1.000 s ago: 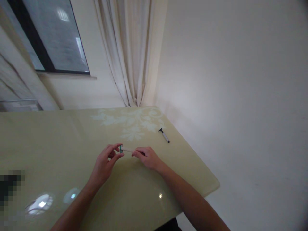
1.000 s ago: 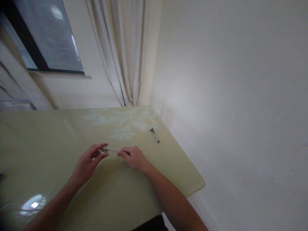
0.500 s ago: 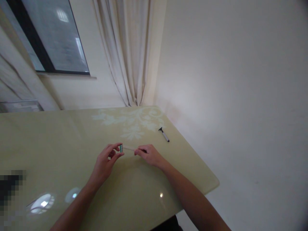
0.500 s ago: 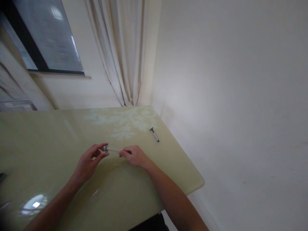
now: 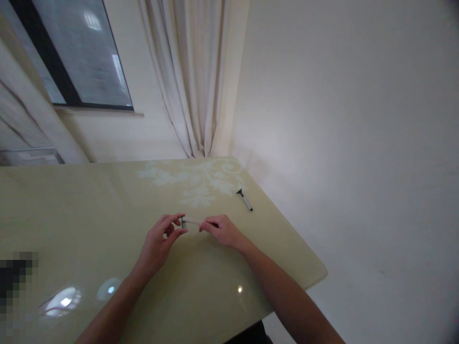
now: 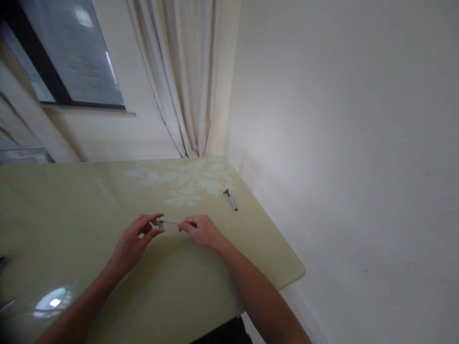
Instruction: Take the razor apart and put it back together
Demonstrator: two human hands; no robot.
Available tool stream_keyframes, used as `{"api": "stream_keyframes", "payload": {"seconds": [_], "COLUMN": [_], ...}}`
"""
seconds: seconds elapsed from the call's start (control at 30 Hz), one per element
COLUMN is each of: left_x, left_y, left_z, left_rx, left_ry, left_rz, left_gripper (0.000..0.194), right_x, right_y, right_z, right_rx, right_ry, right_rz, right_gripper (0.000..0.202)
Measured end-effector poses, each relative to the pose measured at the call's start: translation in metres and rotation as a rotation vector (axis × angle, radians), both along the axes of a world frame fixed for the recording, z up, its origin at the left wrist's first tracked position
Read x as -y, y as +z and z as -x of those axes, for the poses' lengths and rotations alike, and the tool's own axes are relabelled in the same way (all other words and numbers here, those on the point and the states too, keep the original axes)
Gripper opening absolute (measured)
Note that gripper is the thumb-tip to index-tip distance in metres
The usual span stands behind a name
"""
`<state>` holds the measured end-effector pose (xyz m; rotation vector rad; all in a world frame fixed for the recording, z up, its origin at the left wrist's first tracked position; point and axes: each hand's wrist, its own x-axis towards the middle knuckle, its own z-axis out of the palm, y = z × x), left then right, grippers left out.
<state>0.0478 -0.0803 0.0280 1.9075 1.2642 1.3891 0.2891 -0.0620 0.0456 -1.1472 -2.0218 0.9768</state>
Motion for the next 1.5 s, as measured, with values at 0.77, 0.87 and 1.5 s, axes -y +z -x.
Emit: {"api": "stream_keyframes", "payload": {"seconds": [0.77,0.87,1.5], "left_x": [0.0005,0.0011,0.0009], "left_y": [0.0031,0.004,0.0026], "left_z": [0.0009,0.0007,-0.0004], "left_rx": [0.028,0.027,0.01], "left_ry": [0.014,0.016,0.027], "left_rz": [0.05,0.046,0.03], "left_gripper": [0.034,0.034,0.035], "right_x": [0.0012,0.0004,0.0064], "right_y": [0.0037,0.0023,0.0071], "right_z": [0.0014,0.0009,0.0056], "right_rx": [-0.002,-0.013,0.009], "right_ry": [-0.048,0.016,-0.057], "right_rz": [0.027,0.06,0.029], "right_gripper": [0.035,0.038,0.034]}}
